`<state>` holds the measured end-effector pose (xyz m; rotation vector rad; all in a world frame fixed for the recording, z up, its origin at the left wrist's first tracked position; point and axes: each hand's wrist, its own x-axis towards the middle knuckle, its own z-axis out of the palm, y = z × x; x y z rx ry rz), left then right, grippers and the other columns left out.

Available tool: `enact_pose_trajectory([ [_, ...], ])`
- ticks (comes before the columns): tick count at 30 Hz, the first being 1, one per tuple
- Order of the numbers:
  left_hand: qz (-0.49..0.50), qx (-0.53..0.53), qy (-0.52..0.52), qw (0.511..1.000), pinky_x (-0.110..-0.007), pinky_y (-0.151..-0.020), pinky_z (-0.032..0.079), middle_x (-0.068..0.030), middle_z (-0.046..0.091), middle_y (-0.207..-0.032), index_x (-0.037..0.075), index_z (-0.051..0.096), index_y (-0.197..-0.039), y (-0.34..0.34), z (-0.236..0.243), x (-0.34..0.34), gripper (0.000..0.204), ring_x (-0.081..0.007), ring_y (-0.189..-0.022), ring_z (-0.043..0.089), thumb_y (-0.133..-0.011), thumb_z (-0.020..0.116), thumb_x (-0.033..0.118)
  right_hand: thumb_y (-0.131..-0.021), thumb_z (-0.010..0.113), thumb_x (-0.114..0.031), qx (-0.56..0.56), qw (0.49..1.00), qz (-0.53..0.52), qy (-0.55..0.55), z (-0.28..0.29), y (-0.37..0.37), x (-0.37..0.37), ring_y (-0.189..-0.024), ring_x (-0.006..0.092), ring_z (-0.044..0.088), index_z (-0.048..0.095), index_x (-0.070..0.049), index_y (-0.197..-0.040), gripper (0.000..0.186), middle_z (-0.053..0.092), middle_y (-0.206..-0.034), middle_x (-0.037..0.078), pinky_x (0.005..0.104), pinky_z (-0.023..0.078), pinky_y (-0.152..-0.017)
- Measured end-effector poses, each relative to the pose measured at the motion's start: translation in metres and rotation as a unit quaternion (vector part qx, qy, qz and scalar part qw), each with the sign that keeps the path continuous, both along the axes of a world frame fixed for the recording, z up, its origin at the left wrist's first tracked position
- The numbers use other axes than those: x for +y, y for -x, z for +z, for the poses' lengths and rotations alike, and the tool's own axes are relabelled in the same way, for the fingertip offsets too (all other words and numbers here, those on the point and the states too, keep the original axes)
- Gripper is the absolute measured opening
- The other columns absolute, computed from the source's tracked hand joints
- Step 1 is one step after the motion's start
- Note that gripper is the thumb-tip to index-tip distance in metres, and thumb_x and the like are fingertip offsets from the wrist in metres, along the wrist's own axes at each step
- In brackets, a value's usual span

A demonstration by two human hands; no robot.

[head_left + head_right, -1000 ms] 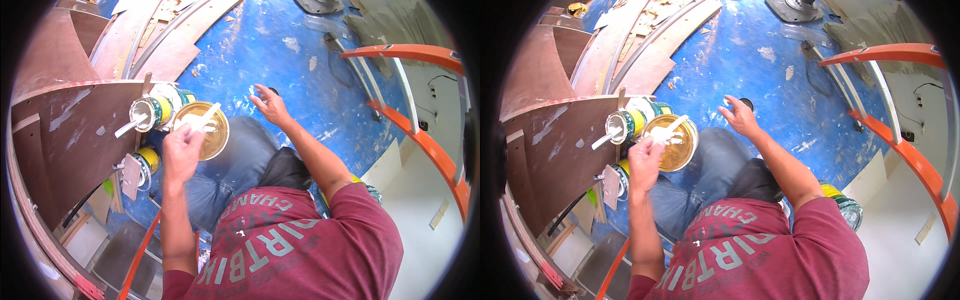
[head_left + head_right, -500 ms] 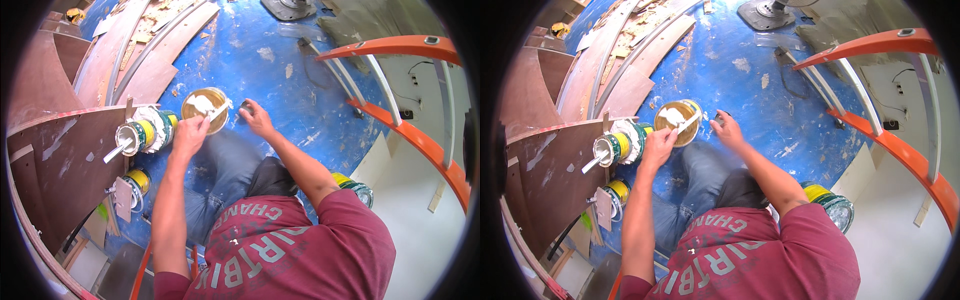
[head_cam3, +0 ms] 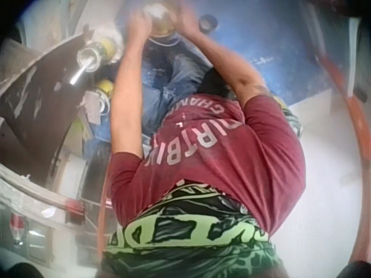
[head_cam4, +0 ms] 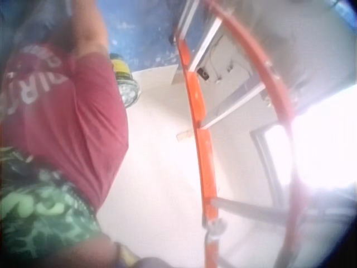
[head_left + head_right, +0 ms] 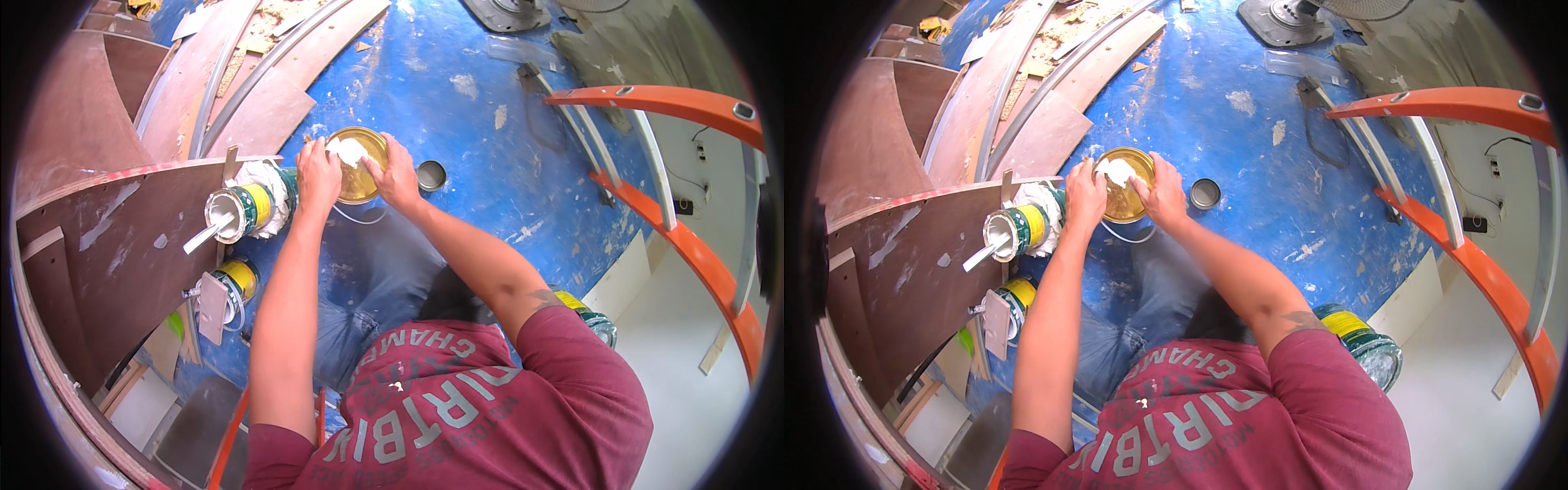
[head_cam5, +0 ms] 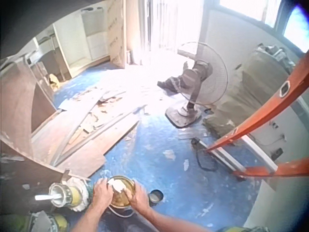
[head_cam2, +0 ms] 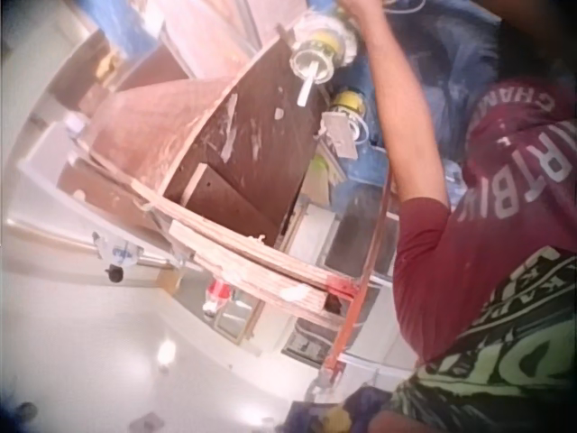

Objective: The person scrapes a white substance from a small can into a larger paint bucket using a utility knife, then stirs the contents with a metal rod. They also move around the room, handling various tools and materials on a cluttered workbench.

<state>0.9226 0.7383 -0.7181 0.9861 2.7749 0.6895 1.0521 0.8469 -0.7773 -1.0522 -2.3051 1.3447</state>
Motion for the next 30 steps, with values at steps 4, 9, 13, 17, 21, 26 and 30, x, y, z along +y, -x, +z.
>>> enact_pose_trajectory([
  [4,0.048,-0.049,0.055,0.996,-0.047,-0.104,0.045,-0.0284,0.064,-0.121,-0.005,0.065,-0.126,0.008,-0.01,0.001,0.041,-0.0427,-0.116,0.059,-0.094,0.058,0.02,-0.092,0.071,-0.044,0.009,1.0,-0.021,-0.001,-0.005,-0.002,-0.003,-0.125,0.0386,0.052,0.046,-0.008,-0.145,0.069,0.056,-0.135,0.021,0.0479,0.043,-0.105],
  [9,0.061,-0.006,0.034,0.998,-0.048,-0.104,0.044,-0.0253,0.06,-0.121,-0.005,0.064,-0.12,-0.013,-0.017,0.01,0.036,-0.0417,-0.116,0.055,-0.091,0.061,0.016,-0.092,0.071,-0.043,0.015,0.999,-0.02,-0.033,-0.017,-0.001,0.004,-0.123,0.0381,0.054,0.048,-0.01,-0.142,0.065,0.059,-0.131,0.02,0.0475,0.045,-0.103],
  [13,0.061,-0.003,0.052,0.997,-0.046,-0.104,0.044,-0.024,0.055,-0.128,-0.006,0.058,-0.124,-0.03,-0.006,0.011,0.041,-0.0401,-0.119,0.052,-0.089,0.064,0.015,-0.094,0.068,-0.041,0.031,0.999,0.006,-0.021,-0.015,-0.001,0.014,-0.121,0.0382,0.055,0.05,-0.012,-0.14,0.058,0.061,-0.128,0.019,0.0477,0.045,-0.101],
  [17,0.104,-0.024,-0.022,0.994,-0.051,-0.106,0.042,-0.0281,0.052,-0.132,-0.008,0.048,-0.137,-0.045,-0.007,-0.004,0.054,-0.0442,-0.122,0.05,-0.091,0.063,0.016,-0.092,0.068,-0.035,0.036,0.999,0.003,-0.03,-0.016,-0.005,0.015,-0.123,0.0382,0.055,0.051,-0.007,-0.141,0.059,0.06,-0.132,0.021,0.0462,0.044,-0.104],
  [21,0.126,-0.058,-0.03,0.99,-0.05,-0.107,0.042,-0.0361,0.05,-0.13,-0.01,0.042,-0.143,-0.064,-0.027,-0.047,0.062,-0.0489,-0.121,0.051,-0.093,0.063,0.021,-0.092,0.067,-0.025,0.133,0.986,0.043,0.089,-0.047,0.004,0.005,-0.125,0.0363,0.057,0.051,0.001,-0.14,0.057,0.06,-0.134,0.023,0.0446,0.042,-0.109],
  [26,0.042,-0.166,-0.07,0.983,-0.046,-0.102,0.046,-0.0252,0.06,-0.125,0.0,0.056,-0.134,-0.098,0.009,-0.088,0.052,-0.0412,-0.118,0.057,-0.091,0.067,0.027,-0.098,0.061,-0.038,-0.032,0.994,0.109,0.006,-0.013,-0.016,0.041,-0.125,0.0455,0.051,0.042,-0.005,-0.147,0.062,0.054,-0.136,0.029,0.0504,0.041,-0.106],
  [30,0.125,-0.105,0.024,0.986,-0.048,-0.11,0.04,-0.0226,0.056,-0.135,0.0,0.059,-0.132,-0.125,0.055,-0.179,0.052,-0.0405,-0.127,0.052,-0.094,0.065,0.035,-0.094,0.068,-0.039,-0.087,0.976,0.133,-0.146,0.006,0.015,0.055,-0.127,0.0497,0.048,0.04,-0.004,-0.15,0.072,0.05,-0.14,0.032,0.0534,0.039,-0.109],
])
